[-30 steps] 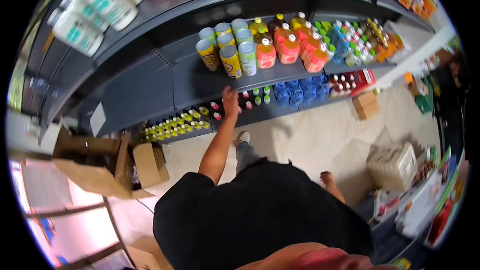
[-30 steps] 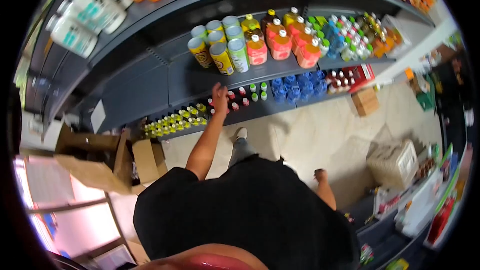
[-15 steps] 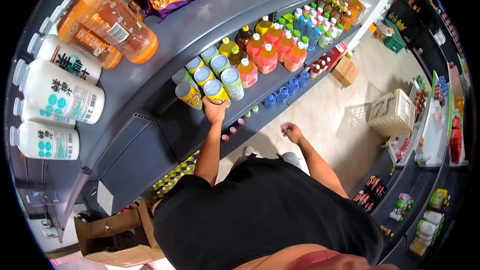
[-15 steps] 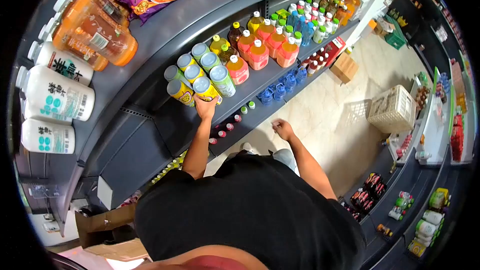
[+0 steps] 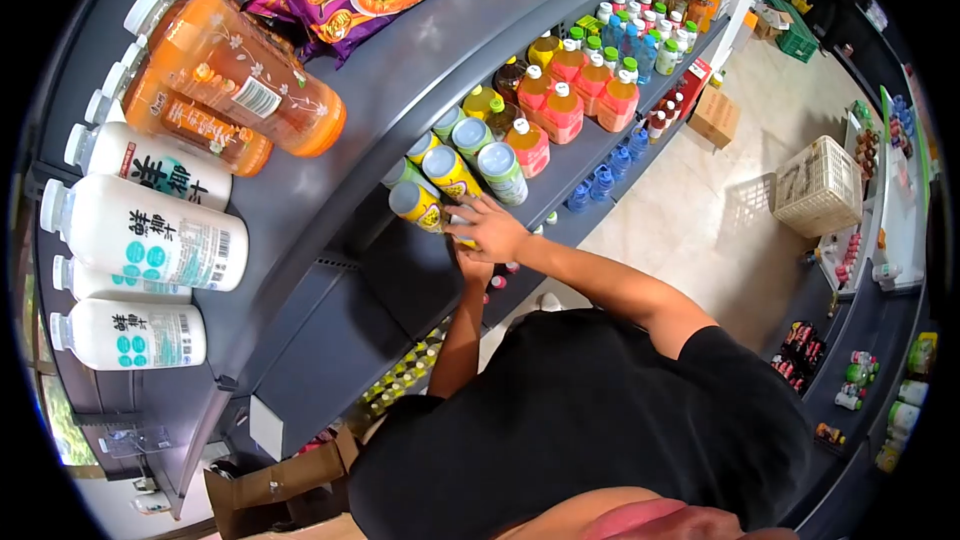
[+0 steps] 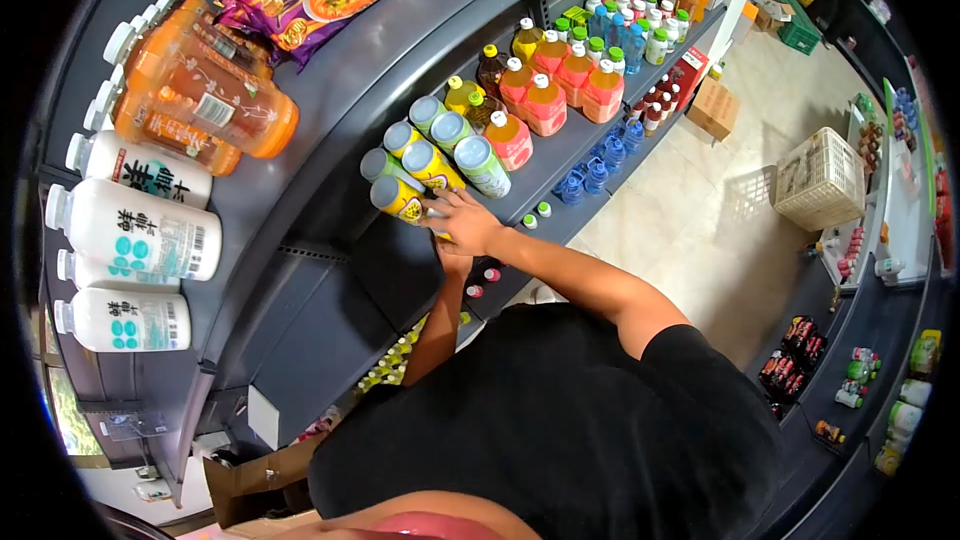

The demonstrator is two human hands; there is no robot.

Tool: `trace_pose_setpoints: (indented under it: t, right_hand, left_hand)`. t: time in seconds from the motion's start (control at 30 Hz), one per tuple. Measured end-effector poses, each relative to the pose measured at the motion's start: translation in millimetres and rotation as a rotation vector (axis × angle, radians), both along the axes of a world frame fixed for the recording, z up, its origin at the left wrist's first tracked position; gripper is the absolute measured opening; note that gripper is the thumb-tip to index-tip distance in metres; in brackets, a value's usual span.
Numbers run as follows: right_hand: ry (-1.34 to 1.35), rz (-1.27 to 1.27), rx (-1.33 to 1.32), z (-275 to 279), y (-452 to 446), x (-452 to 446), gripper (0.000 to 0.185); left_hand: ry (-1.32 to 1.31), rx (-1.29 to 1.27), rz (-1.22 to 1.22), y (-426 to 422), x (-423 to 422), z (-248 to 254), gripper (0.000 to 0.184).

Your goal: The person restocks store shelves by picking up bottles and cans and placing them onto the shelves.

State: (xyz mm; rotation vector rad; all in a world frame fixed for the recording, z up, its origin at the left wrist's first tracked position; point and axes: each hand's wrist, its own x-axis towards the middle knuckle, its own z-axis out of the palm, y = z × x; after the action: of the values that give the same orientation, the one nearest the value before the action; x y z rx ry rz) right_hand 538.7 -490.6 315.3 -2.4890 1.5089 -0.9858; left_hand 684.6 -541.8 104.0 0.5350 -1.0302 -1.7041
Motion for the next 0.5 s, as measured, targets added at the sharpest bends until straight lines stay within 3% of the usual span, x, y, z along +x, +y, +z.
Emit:
trace_pose_setpoints:
  t: [0.03, 0.1, 0.17, 0.23, 0.3, 0.43, 0.5]
  right_hand:
    - [0.040, -0.002, 0.018, -1, 0, 2, 0.060]
    - [0.045, -0.004, 0.011, -14, -2, 7, 0.058]
    - [0.017, -0.028, 0.021, -11, 5, 8, 0.054]
    - [-0.006, -0.049, 0.016, -12, 11, 10, 0.050]
    - [-0.018, -0.064, -0.014, -14, 15, 9, 0.048]
    - [-0.075, -0.089, 0.012, -8, 42, 1, 0.044]
    - [-0.092, -0.079, 0.019, -14, 56, -6, 0.044]
  left_hand:
    - [-0.396, -0.249, 0.142, 5, 1, 9, 0.059]
    - [-0.760, -0.483, 0.225, 6, 8, 16, 0.065]
    - [-0.698, -0.439, 0.103, 7, 16, 14, 0.070]
    - [-1.024, -0.602, 0.081, 12, 22, 17, 0.068]
    - [-0.968, -0.599, 0.023, 15, 20, 29, 0.064]
    - [-0.207, -0.091, -0.145, 34, 6, 44, 0.047]
    - [-0.226, -0.113, -0.106, 41, 3, 27, 0.044]
